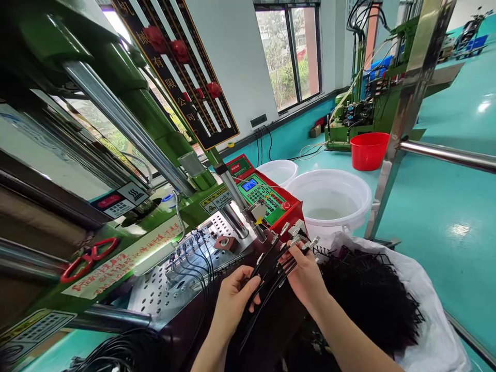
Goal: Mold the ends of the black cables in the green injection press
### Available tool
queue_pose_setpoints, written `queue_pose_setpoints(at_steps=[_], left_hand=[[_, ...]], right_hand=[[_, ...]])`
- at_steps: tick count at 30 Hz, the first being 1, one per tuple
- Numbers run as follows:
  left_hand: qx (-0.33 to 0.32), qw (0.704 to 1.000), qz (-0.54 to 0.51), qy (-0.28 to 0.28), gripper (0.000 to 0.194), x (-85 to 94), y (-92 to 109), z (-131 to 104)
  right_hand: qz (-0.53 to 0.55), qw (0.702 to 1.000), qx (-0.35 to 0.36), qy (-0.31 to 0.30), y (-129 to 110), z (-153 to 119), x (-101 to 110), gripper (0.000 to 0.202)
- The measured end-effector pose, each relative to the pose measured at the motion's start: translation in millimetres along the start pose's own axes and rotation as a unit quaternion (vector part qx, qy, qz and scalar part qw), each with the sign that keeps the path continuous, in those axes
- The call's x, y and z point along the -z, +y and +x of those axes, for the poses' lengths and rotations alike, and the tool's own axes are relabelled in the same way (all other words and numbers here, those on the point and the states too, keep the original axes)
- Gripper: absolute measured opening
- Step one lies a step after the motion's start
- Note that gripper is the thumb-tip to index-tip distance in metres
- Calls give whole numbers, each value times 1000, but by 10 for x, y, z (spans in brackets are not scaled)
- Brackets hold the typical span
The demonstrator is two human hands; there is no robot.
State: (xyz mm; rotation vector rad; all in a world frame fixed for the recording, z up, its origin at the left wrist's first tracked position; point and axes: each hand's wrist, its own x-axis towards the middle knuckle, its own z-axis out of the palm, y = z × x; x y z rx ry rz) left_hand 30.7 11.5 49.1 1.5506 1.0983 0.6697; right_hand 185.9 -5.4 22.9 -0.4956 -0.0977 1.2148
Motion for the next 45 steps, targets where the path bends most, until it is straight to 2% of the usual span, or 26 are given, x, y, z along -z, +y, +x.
queue_pose_setpoints(at_steps=[4, 6, 12, 15, 18, 22, 29, 32, 35, 38, 41, 45], left_hand=[[-6, 1000, -13, -1, 23, -7, -44, 23], [-7, 1000, -19, -5, 25, -19, -50, 25], [-36, 998, -42, 12, 24, -30, -61, 18], [-53, 998, -42, 16, 23, -29, -82, 31], [-40, 998, -36, 18, 24, -37, -81, 35], [-39, 999, 3, 28, 21, -41, -32, 19], [-59, 997, 32, 47, 21, -29, -11, 11], [-63, 995, 15, 73, 22, -20, -40, 50], [-72, 992, 9, 107, 21, -31, 49, 105], [-122, 984, 67, 111, 19, -128, 271, 167], [-176, 971, 131, 91, 18, -327, 453, 264], [-218, 970, 98, 47, 16, -577, 435, 450]], right_hand=[[-4, 982, -90, -166, 61, -72, 44, 12], [-32, 971, -113, -207, 83, -107, 32, 17], [-119, 980, -77, -136, 120, -112, -47, 4], [-127, 983, -84, -106, 111, -111, -60, 13], [-131, 984, -88, -87, 90, -130, -56, 16], [-124, 983, -96, -100, 79, -134, -44, 9], [-29, 999, -37, -6, 32, -70, -98, 21], [-13, 1000, 1, -18, -9, -55, -118, 18], [-36, 998, -2, -56, -30, -46, -113, 15], [-65, 997, -12, -49, -35, -43, -93, 19], [-68, 997, -17, -37, -40, -48, -86, 19], [-69, 996, -30, -38, -67, -42, -96, 24]])
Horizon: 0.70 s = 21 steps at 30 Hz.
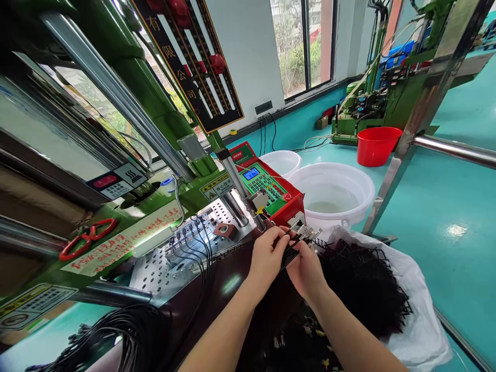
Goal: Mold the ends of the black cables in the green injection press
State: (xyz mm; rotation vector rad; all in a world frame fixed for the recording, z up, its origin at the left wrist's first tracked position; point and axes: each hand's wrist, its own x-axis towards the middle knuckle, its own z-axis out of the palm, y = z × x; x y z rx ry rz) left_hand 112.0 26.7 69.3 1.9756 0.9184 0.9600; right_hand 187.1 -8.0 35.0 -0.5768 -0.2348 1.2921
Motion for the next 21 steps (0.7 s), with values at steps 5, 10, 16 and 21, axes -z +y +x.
queue_pose_setpoints(at_steps=[5, 10, 16, 21], left_hand=[[-5, 997, 35, -61, 19, 30, -199, 11], [37, 981, 161, -105, 26, 350, -312, -284], [22, 948, 301, -99, 34, 451, -379, -706], [-12, 931, 360, -63, 16, 269, -397, -733]], right_hand=[[-63, 998, -6, -23, -122, 69, 79, 35], [-89, 996, -17, -1, -278, 105, 229, 36], [-108, 994, -6, -33, -285, 70, 238, 42], [-122, 992, -7, -39, -309, 59, 238, 45]])
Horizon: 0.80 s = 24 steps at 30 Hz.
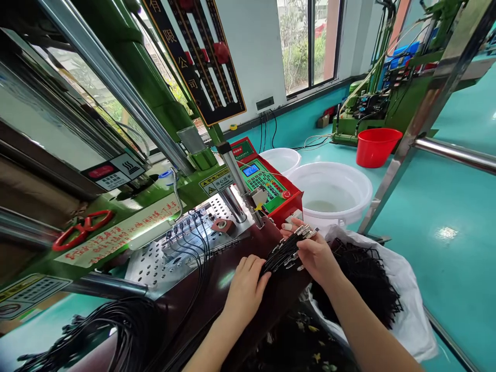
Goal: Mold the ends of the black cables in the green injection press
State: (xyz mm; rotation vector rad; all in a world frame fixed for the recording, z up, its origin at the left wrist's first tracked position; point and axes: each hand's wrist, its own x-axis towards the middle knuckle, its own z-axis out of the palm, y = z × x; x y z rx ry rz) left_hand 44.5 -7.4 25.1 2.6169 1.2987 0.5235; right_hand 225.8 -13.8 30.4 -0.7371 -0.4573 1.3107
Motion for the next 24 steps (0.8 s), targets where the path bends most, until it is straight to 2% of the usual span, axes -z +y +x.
queue_pose_setpoints(at_steps=[3, 5, 8, 13, 15, 17, 19, 21, 24], left_hand=[[-2, 1000, 12, 12, 15, -77, 23, 31], [-4, 1000, 13, 20, 15, -106, 18, 33], [-7, 999, 19, 29, 14, -118, 10, 21], [-1, 999, 15, 44, 16, -101, 7, 5], [4, 998, 6, 62, 17, -89, -2, 1], [7, 997, 2, 83, 18, -80, -15, -1], [5, 994, 7, 105, 19, -80, -29, -1], [0, 992, 13, 124, 19, -92, -39, 0], [-7, 989, 11, 150, 19, -119, -49, 6]], right_hand=[[-3, 999, 10, 35, -7, 16, 101, 44], [-10, 997, 44, 55, -5, 36, 191, 45], [-40, 991, 102, 78, 2, 67, 309, 46], [-120, 977, 150, 96, 17, 59, 420, 44], [-217, 947, 209, 114, -2, 25, 421, 37], [-350, 885, 281, 121, -43, -19, 375, 26], [-449, 830, 319, 91, -87, -54, 276, 17], [-479, 819, 312, 56, -110, -60, 150, 14], [-459, 845, 270, 51, -87, -11, -3, 21]])
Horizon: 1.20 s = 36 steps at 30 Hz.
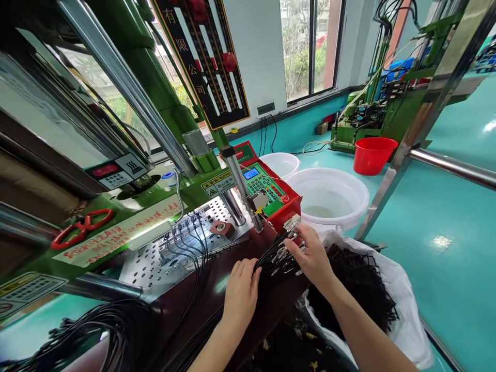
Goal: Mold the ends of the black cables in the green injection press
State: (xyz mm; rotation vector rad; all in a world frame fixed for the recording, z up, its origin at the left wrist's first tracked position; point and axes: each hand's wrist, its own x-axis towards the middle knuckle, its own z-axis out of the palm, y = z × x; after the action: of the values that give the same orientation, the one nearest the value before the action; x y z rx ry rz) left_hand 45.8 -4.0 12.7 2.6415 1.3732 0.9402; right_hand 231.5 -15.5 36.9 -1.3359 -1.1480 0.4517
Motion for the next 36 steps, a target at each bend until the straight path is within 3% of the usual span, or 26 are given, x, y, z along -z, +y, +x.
queue_pose_setpoints(at_steps=[3, 6, 8, 10, 13, 17, 20, 23, 26, 29, 32, 34, 36], left_hand=[[13, 1000, -23, 8, 18, 4, -14, 17], [47, 995, -86, 6, 15, 57, -43, 60], [78, 988, -136, 5, 12, 99, -64, 93], [97, 982, -164, 6, 11, 123, -74, 117], [83, 984, -155, 8, 11, 103, -64, 114], [46, 994, -103, 17, 14, 22, -33, 52], [28, 994, -98, -34, 15, 20, 2, 42], [39, 979, -178, -96, 16, 90, 71, 160], [87, 943, -304, -103, 22, 158, 164, 421], [125, 900, -403, -111, 22, 171, 228, 709], [139, 870, -459, -117, 18, 154, 224, 881], [153, 863, -472, -99, 16, 149, 194, 915], [167, 863, -471, -74, 14, 152, 167, 910]], right_hand=[[54, 998, -29, -6, 13, 46, -82, 31], [45, 997, -4, 66, 24, 63, -74, 44], [-1, 995, 38, 98, -17, 58, -43, 28], [-20, 997, 46, 52, -89, 42, -30, 8], [57, 997, -29, -52, -189, 25, -93, 15], [167, 978, -103, -65, -242, 57, -255, 17], [185, 969, -137, -86, -245, 105, -311, 16], [201, 954, -162, -151, -225, 143, -287, 20], [249, 940, -139, -185, -182, 172, -244, 21], [295, 929, -132, -179, -122, 218, -216, 14], [328, 911, -174, -180, -39, 308, -157, 16], [336, 917, -173, -129, 19, 381, -83, 29], [307, 942, -130, -27, 48, 437, 0, 30]])
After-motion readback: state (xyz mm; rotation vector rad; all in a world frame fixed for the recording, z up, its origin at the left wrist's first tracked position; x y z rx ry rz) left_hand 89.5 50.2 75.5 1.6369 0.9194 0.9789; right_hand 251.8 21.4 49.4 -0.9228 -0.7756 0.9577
